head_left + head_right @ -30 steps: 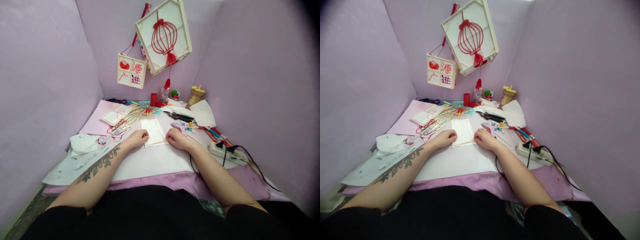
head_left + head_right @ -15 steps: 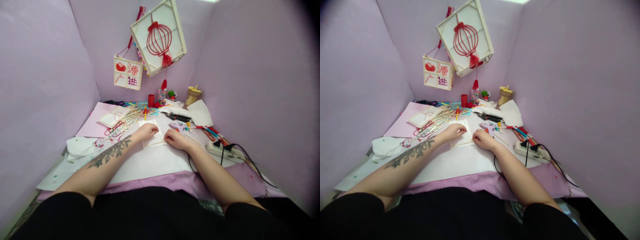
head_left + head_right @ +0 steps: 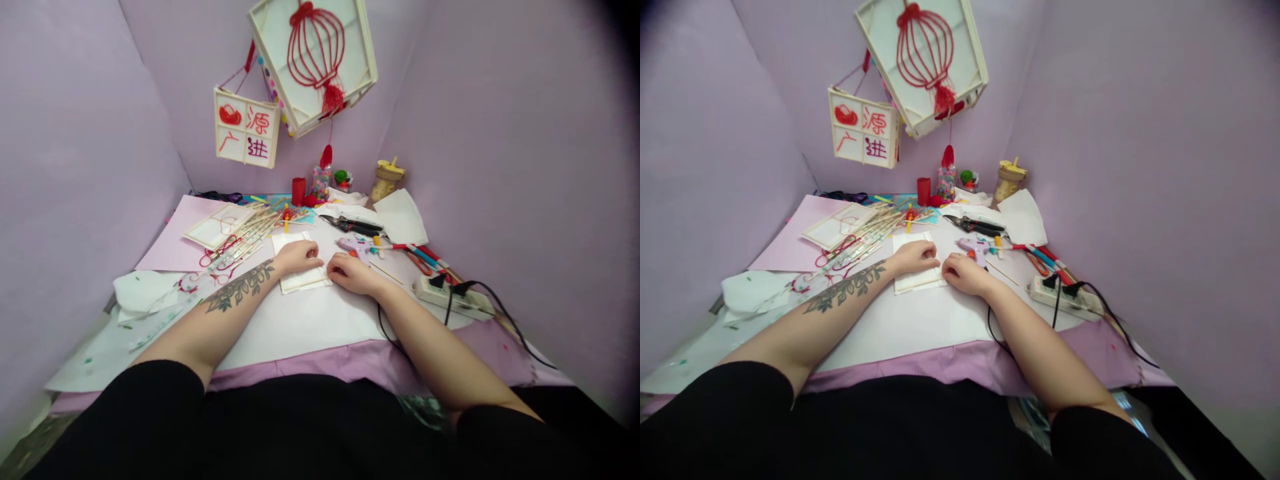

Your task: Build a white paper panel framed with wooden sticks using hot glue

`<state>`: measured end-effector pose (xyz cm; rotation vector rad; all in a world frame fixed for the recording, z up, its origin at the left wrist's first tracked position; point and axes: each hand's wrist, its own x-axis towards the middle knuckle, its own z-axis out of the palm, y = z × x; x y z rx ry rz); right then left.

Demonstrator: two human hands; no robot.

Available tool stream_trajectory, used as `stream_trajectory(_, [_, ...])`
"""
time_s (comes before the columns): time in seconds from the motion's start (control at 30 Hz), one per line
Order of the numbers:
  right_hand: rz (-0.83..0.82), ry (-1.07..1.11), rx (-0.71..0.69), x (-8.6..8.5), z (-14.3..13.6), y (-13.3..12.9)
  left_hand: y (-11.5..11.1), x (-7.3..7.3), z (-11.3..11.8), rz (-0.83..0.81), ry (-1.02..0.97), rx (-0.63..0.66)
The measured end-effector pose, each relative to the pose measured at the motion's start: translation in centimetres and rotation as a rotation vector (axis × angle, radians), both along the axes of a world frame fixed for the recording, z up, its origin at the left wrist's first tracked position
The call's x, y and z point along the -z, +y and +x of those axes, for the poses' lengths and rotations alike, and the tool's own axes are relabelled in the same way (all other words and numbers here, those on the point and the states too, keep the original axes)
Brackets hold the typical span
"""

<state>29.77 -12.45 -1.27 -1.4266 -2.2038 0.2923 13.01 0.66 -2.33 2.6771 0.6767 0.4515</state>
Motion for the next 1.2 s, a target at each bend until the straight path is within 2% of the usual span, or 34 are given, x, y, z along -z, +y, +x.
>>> stream_trajectory(0.13, [-0.024,0.022,-0.002,-0.3,0.1,0.0,0.0,0.0,-0.3,-0.044,-0.055,0.076])
stream_trajectory(0.27, [-0.041,0.042,0.006,-0.5,0.1,-0.1,0.6,0.4,-0.6,-0.109,-0.159,0.252])
stream_trajectory(0.37, [-0.05,0.044,0.001,-0.5,0.1,-0.1,1.0,0.7,-0.5,-0.11,-0.155,0.336])
stream_trajectory(0.67, [-0.046,0.02,-0.005,-0.5,0.0,-0.1,1.2,0.1,-0.2,-0.096,-0.003,0.347])
stream_trajectory(1.2, [-0.017,-0.018,0.018,0.0,-0.3,0.0,1.9,1.2,-0.3,0.009,-0.031,0.395])
